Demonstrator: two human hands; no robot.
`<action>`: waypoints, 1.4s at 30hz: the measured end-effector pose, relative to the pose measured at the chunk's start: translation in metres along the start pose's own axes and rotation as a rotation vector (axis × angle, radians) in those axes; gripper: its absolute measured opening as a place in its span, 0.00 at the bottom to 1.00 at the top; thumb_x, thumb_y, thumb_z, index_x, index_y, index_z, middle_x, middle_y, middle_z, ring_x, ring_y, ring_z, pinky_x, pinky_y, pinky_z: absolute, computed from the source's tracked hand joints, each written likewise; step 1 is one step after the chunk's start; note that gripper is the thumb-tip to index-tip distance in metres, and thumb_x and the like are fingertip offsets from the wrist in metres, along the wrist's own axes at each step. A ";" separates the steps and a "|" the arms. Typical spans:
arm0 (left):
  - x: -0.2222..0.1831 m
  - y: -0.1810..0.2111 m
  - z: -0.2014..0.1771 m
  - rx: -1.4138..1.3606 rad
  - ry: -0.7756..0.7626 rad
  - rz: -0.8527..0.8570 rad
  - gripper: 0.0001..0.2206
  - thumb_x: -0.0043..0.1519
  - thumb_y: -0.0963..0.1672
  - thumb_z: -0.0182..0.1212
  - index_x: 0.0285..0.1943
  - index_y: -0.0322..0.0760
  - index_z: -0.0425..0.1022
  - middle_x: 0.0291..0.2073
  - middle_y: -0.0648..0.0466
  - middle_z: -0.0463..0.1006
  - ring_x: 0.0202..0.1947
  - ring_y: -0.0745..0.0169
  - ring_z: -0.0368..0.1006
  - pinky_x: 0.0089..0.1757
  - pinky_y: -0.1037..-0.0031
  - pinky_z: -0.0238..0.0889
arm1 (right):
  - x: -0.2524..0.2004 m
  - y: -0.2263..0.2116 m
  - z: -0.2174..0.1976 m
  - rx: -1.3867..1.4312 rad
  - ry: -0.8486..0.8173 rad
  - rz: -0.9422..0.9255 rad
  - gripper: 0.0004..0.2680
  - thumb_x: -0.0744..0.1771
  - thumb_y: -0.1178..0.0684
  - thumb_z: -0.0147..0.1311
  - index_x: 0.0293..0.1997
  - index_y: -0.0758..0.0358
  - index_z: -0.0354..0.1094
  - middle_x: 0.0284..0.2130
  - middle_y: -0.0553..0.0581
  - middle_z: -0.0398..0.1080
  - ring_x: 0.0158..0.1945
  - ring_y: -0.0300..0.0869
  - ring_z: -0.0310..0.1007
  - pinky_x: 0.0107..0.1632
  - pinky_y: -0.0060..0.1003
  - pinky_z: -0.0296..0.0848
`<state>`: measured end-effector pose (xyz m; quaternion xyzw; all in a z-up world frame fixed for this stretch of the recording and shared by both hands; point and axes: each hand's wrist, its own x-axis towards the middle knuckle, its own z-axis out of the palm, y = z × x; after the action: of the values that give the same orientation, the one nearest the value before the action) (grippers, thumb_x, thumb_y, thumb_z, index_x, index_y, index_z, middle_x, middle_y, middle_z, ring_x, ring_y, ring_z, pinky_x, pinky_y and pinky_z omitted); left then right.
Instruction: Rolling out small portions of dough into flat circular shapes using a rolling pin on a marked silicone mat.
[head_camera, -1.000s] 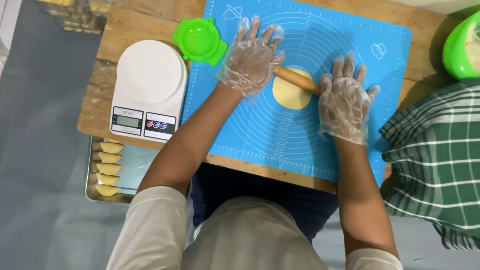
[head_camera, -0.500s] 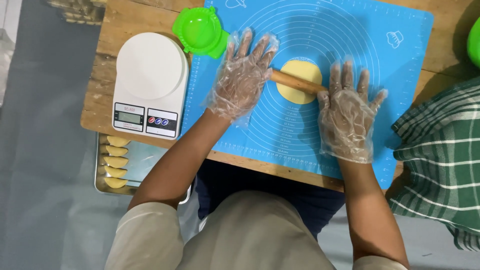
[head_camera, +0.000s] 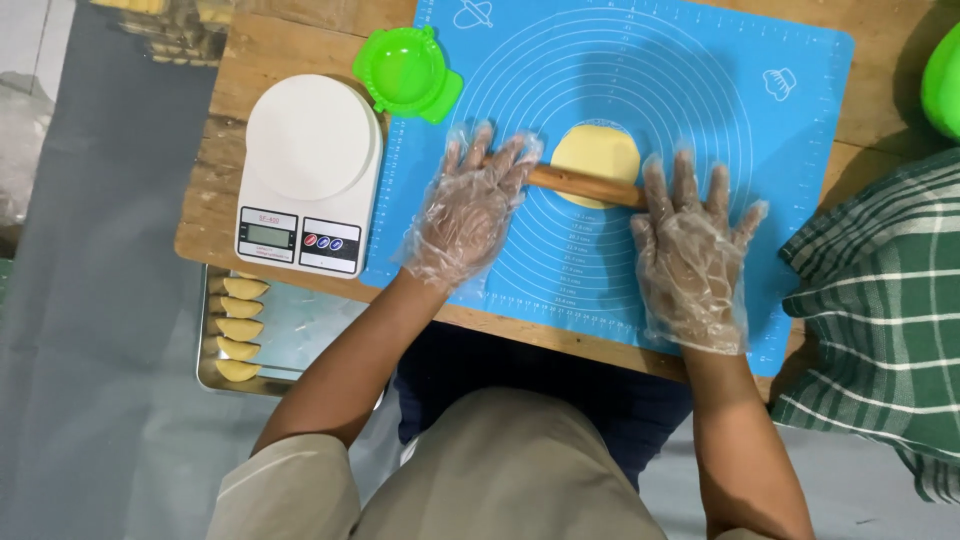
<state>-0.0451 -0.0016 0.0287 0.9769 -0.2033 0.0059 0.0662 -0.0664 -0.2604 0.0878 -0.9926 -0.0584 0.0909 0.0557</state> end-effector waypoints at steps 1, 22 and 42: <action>-0.003 0.001 0.001 0.027 0.021 0.005 0.22 0.71 0.47 0.53 0.76 0.48 0.63 0.75 0.53 0.60 0.73 0.36 0.54 0.65 0.40 0.51 | -0.002 0.001 0.001 -0.006 -0.008 -0.006 0.23 0.72 0.44 0.38 0.80 0.44 0.46 0.78 0.56 0.45 0.78 0.65 0.39 0.68 0.83 0.35; 0.025 0.000 0.000 0.029 0.307 0.067 0.15 0.52 0.44 0.76 0.48 0.45 0.82 0.42 0.52 0.84 0.56 0.48 0.77 0.57 0.55 0.68 | -0.012 0.009 0.004 0.046 0.100 0.016 0.18 0.72 0.42 0.40 0.73 0.48 0.61 0.71 0.61 0.59 0.73 0.66 0.54 0.66 0.81 0.45; 0.077 -0.008 0.011 0.121 0.381 0.201 0.20 0.72 0.55 0.56 0.72 0.61 0.67 0.69 0.58 0.69 0.67 0.25 0.57 0.61 0.38 0.58 | 0.084 0.027 0.000 -0.055 0.088 -0.046 0.21 0.74 0.43 0.26 0.79 0.51 0.46 0.76 0.55 0.45 0.76 0.62 0.43 0.66 0.78 0.41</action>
<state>0.0285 -0.0258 0.0194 0.9350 -0.2829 0.2093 0.0438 0.0183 -0.2767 0.0697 -0.9952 -0.0810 0.0442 0.0332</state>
